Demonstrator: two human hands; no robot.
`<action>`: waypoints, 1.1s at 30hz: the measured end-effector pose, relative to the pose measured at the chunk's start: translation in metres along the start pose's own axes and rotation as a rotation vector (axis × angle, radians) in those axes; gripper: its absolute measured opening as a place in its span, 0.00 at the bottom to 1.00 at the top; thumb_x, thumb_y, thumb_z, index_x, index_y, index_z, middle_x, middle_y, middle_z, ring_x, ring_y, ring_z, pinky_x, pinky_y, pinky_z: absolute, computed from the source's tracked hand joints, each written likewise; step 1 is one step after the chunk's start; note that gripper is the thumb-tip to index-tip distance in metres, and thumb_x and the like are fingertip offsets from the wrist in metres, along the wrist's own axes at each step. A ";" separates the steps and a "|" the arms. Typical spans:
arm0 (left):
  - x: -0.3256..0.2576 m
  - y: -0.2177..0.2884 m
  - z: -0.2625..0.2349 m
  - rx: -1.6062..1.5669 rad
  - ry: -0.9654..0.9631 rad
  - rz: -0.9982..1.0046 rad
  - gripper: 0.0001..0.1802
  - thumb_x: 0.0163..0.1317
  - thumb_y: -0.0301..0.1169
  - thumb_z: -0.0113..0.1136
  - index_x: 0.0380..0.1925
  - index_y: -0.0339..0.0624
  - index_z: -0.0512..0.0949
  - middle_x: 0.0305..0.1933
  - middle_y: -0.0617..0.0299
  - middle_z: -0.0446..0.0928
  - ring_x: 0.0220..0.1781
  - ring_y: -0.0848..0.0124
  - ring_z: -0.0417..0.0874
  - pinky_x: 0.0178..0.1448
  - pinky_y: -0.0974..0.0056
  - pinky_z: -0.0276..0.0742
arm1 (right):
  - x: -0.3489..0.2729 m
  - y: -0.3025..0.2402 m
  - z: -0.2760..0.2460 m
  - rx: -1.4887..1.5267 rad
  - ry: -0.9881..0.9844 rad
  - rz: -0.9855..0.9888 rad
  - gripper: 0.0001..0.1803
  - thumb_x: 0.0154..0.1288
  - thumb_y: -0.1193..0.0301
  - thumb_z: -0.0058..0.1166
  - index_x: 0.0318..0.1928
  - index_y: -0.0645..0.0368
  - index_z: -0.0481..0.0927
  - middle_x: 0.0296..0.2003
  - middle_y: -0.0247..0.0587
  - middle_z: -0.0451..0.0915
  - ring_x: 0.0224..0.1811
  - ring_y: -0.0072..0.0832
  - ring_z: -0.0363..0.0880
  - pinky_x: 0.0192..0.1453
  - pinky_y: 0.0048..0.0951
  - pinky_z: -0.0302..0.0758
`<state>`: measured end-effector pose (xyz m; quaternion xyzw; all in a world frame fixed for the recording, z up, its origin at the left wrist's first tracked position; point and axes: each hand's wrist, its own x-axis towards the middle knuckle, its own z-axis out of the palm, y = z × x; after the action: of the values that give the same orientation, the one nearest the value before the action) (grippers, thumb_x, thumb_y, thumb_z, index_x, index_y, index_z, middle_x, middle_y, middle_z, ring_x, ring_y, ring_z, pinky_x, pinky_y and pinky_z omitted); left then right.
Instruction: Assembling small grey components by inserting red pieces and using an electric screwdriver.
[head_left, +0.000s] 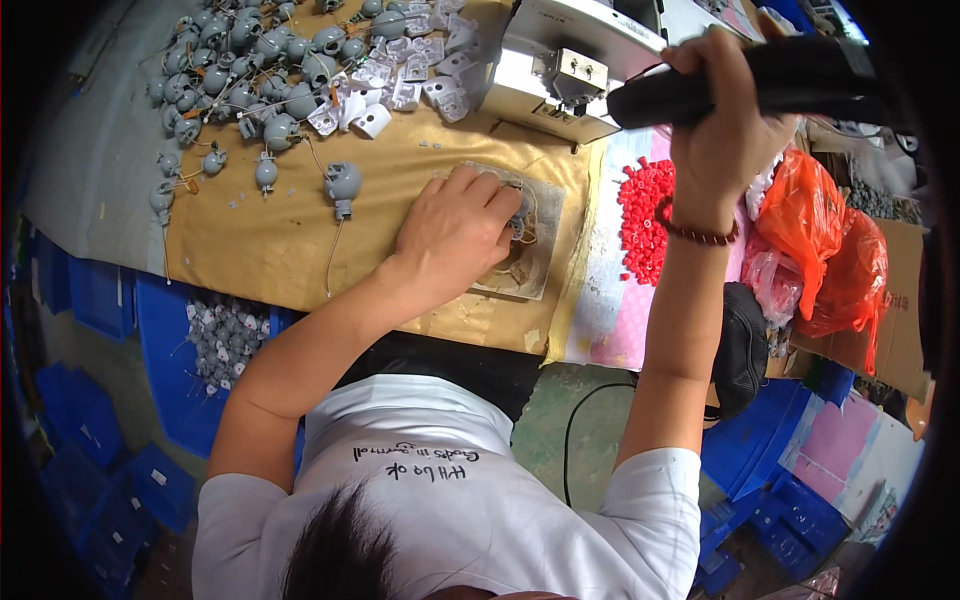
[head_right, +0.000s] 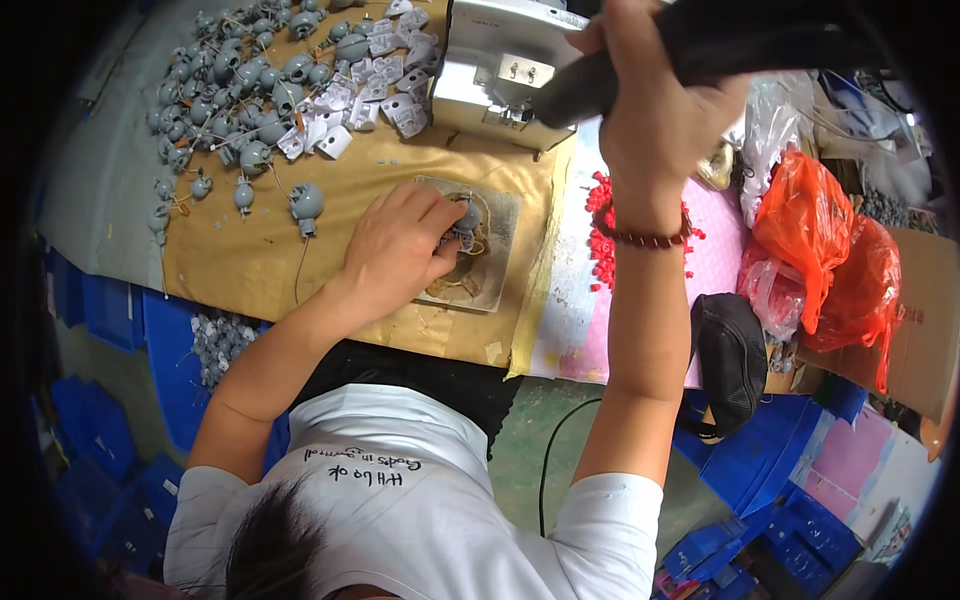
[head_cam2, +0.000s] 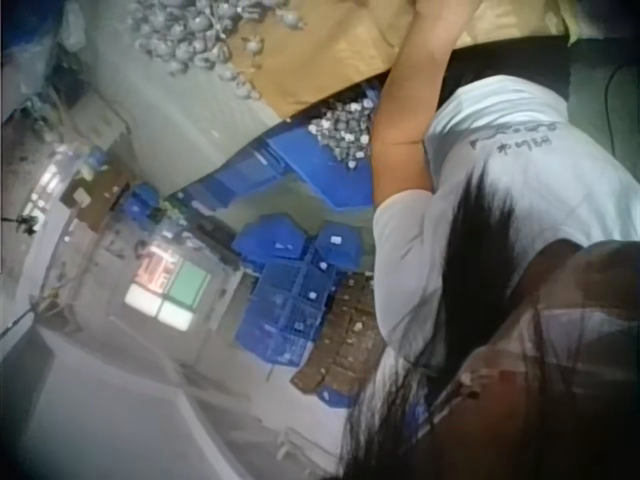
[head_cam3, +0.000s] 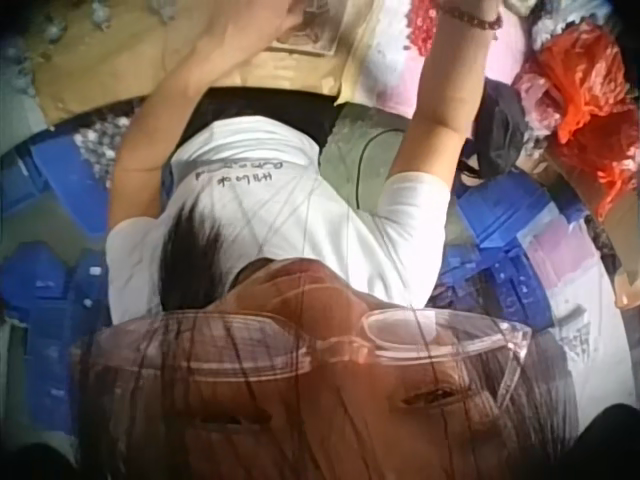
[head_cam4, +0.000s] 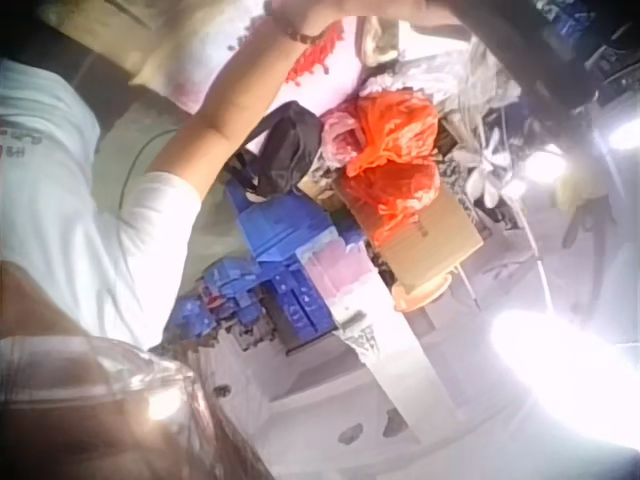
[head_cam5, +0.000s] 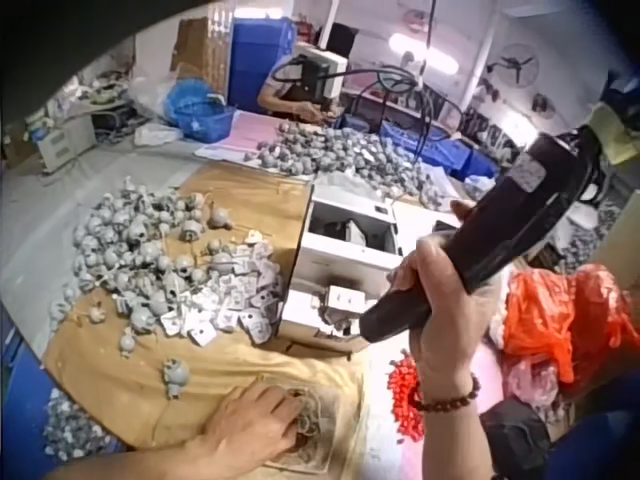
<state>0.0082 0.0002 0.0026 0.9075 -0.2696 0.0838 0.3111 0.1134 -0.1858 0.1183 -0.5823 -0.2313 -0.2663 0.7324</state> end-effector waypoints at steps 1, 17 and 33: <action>0.000 0.000 0.001 0.004 0.005 -0.007 0.18 0.51 0.30 0.67 0.44 0.41 0.79 0.41 0.59 0.76 0.50 0.59 0.76 0.53 0.55 0.74 | 0.006 0.009 0.004 -0.055 0.010 -0.022 0.25 0.61 0.83 0.58 0.58 0.73 0.66 0.26 0.46 0.79 0.25 0.32 0.80 0.36 0.36 0.83; -0.003 0.001 0.000 -0.058 -0.031 -0.064 0.17 0.52 0.30 0.66 0.44 0.41 0.78 0.39 0.57 0.75 0.39 0.54 0.81 0.41 0.52 0.77 | -0.060 -0.010 0.032 -0.030 0.046 0.430 0.26 0.62 0.80 0.59 0.58 0.73 0.66 0.26 0.41 0.79 0.23 0.28 0.79 0.31 0.30 0.78; -0.006 0.000 0.004 -0.070 -0.004 -0.055 0.19 0.53 0.29 0.65 0.45 0.42 0.73 0.40 0.56 0.74 0.37 0.54 0.81 0.37 0.52 0.76 | -0.098 -0.007 0.019 -0.236 -0.212 0.173 0.32 0.59 0.88 0.54 0.64 0.67 0.60 0.29 0.42 0.78 0.27 0.29 0.79 0.36 0.31 0.79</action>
<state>0.0036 0.0004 -0.0024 0.9034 -0.2478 0.0640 0.3441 0.0341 -0.1568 0.0639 -0.7070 -0.2232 -0.1647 0.6506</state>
